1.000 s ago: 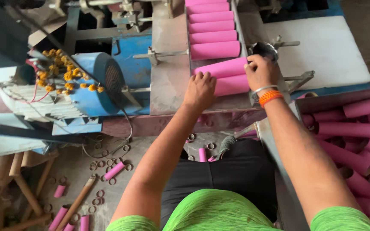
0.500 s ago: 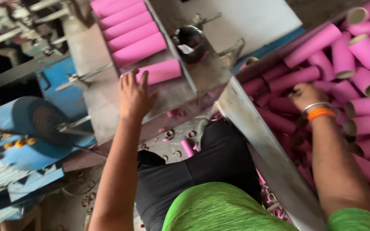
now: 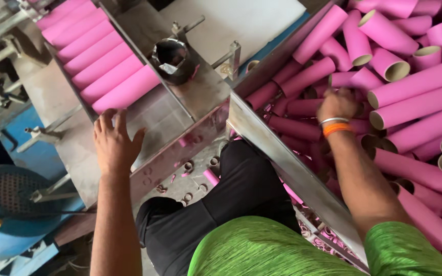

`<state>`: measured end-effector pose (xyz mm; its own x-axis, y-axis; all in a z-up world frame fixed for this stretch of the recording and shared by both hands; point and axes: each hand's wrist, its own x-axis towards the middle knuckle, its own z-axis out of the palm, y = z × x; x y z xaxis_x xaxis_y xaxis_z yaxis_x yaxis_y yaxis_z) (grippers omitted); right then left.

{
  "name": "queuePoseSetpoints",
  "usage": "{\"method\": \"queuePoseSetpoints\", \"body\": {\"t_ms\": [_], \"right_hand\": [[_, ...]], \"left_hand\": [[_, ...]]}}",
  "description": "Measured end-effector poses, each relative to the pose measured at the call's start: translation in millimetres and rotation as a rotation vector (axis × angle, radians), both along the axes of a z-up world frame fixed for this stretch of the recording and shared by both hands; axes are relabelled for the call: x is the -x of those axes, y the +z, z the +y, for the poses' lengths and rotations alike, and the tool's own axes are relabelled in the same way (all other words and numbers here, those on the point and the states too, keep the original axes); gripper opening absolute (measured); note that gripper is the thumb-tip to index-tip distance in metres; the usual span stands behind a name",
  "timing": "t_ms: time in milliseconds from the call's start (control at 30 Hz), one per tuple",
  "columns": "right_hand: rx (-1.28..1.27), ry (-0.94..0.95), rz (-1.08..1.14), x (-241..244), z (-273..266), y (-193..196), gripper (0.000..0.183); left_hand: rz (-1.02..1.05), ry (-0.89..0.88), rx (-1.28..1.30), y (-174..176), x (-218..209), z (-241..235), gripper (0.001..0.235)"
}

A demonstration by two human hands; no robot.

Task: The person repeatedly picks up pink paper rolls from a large pile on the right and places them onto a conveyor belt on the left. The person handles the rolls one by one, moving them from the pile to the machine.

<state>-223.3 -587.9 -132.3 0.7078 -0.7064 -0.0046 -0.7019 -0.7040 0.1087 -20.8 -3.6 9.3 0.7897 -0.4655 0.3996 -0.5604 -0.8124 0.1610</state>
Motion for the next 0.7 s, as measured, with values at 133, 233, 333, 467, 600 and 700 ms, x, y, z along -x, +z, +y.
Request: {"method": "queuePoseSetpoints", "body": {"t_ms": [133, 233, 333, 467, 600, 700], "right_hand": [[0.169, 0.189, -0.329, 21.6, -11.3, -6.6, 0.064], [-0.177, 0.17, -0.56, 14.6, -21.0, -22.2, 0.059], [-0.341, -0.076, -0.757, 4.5, -46.7, -24.6, 0.057], [-0.242, -0.05, -0.113, -15.6, -85.5, -5.7, 0.048], [-0.273, 0.059, 0.188, -39.7, -89.3, 11.6, 0.039], [-0.12, 0.231, 0.304, -51.4, -79.4, 35.8, 0.036]], "left_hand": [[0.03, 0.019, 0.006, 1.4, 0.4, -1.5, 0.071], [0.026, 0.022, 0.012, 1.8, 1.2, -0.9, 0.071], [0.015, -0.01, 0.036, 1.2, 0.3, -0.1, 0.068], [0.024, -0.014, 0.042, -0.9, 0.2, -0.4, 0.066], [0.033, -0.011, 0.087, -5.7, -1.1, 0.6, 0.065], [0.022, 0.012, 0.091, -6.6, -0.5, -1.8, 0.067]]}}
